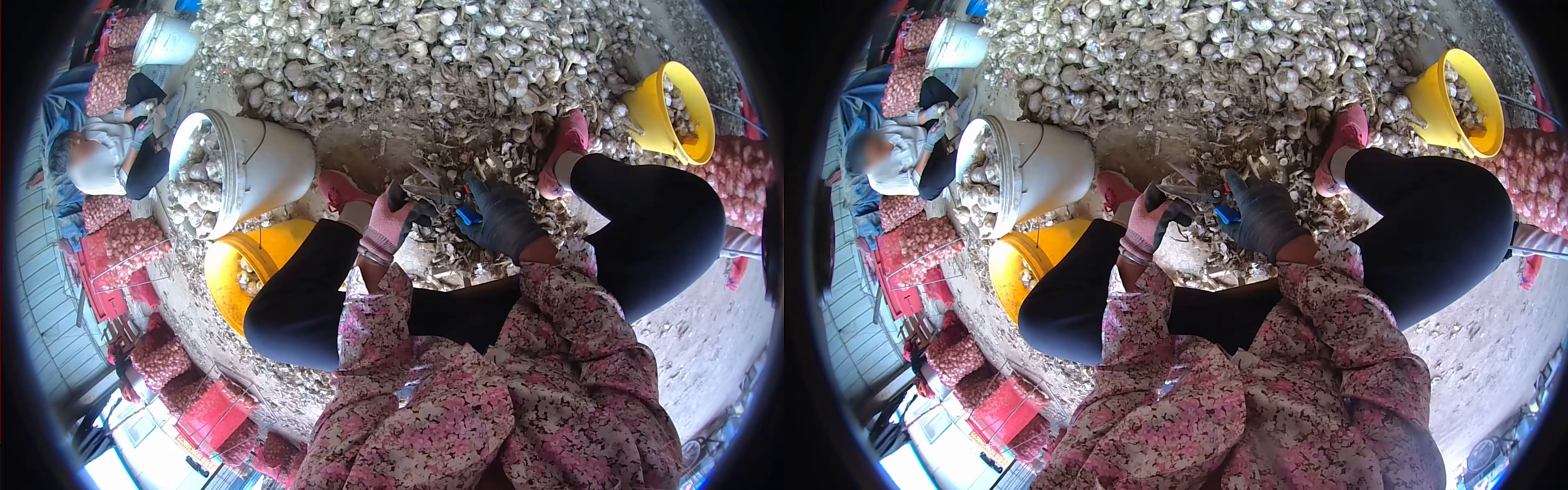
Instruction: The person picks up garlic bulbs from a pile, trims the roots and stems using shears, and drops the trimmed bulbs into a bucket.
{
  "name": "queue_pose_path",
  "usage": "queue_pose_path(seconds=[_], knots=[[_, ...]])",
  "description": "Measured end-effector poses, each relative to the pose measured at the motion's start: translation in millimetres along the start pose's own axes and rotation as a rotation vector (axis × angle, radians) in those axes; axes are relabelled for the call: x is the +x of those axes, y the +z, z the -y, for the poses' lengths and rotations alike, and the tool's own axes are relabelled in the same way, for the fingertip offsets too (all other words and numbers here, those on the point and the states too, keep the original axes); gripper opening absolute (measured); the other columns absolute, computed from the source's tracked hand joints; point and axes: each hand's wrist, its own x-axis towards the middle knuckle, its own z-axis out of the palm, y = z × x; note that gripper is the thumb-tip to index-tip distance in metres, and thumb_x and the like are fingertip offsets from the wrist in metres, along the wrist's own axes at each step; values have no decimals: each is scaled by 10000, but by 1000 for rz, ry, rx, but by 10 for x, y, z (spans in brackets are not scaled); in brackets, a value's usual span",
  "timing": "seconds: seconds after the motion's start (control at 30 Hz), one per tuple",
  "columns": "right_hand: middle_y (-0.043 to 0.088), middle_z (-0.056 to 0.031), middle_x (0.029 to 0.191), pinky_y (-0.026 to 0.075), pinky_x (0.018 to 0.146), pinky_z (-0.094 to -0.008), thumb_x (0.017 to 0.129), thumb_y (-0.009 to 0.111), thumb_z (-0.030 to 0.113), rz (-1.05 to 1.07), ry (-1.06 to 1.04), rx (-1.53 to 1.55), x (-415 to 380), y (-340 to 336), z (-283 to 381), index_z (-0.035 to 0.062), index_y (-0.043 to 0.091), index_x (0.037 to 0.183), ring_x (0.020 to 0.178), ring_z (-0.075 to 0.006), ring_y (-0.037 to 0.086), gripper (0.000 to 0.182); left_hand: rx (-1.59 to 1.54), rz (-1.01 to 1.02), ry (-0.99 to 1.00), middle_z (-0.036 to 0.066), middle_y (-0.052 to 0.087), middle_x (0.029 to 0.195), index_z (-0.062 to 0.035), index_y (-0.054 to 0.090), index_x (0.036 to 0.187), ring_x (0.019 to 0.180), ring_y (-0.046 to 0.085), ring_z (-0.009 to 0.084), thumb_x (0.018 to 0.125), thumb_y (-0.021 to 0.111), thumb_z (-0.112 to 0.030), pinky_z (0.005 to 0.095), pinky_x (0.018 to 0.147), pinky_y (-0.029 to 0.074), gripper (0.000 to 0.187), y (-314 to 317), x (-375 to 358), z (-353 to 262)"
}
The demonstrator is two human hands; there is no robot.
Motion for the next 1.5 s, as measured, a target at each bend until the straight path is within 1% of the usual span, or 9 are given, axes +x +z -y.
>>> queue_pose_path(seconds=[0.13,0.6,0.67,0.83,1.0,1.27,1.4,1.43,1.5], knots=[[586,-187,970,447,809,-433,719,690,434,50,-8,24,7,42,-34,28,366,1348,905,-329,579,816,-361,147,-193,124,644,837,5,560,1030,661,651,206,871,554,-27,306,551,523,162,121,-53,-277],[630,-160,862,478,736,-426,732,686,318,54,-63,-2,-94,182,-90,28,494,1191,811,-318,625,576,324,1,-34,43,640,770,-8,604,979,549,566,100,807,598,-11,242,474,450,173,74,-38,-134],[630,-175,860,484,738,-423,733,691,300,106,-6,16,-86,165,-56,37,503,1179,820,-319,628,551,139,32,-358,49,657,799,1,604,1003,635,607,118,811,619,-46,255,556,488,199,123,-62,-299],[639,-189,848,493,731,-427,750,687,284,187,76,40,25,317,-188,40,555,1086,813,-330,635,436,361,-77,201,70,654,827,-10,601,1048,669,636,148,829,649,-101,274,580,507,242,110,13,81],[662,-156,818,501,717,-415,785,665,371,95,360,532,-18,335,-186,89,622,969,787,-314,652,339,-341,-159,-74,55,628,819,-3,563,1108,644,605,141,868,610,-92,250,547,476,260,-16,-82,-100],[608,-43,745,514,559,-315,843,667,291,113,524,1645,181,489,-71,87,546,934,625,-161,616,254,-1067,-146,706,-13,606,800,-14,566,1140,734,554,112,947,502,-256,281,707,461,316,-1331,69,-1402],[605,-61,763,544,579,-375,808,691,343,182,773,1928,318,536,-66,98,529,958,632,-209,623,330,-729,-258,354,-7,610,760,-84,628,906,700,557,119,909,561,-326,260,680,454,251,-1311,810,-1073],[606,-62,757,542,596,-374,787,704,384,142,737,1897,351,627,-92,95,533,974,641,-217,621,384,-136,-425,363,-1,614,792,-85,635,954,720,579,119,894,591,-259,267,663,475,190,-1384,1106,-715],[606,-66,762,541,610,-368,789,703,380,122,747,1885,390,580,-85,94,536,985,648,-216,620,386,-228,-616,127,19,619,854,-106,627,1111,759,605,132,842,635,-106,300,633,505,269,-659,1388,-949]])
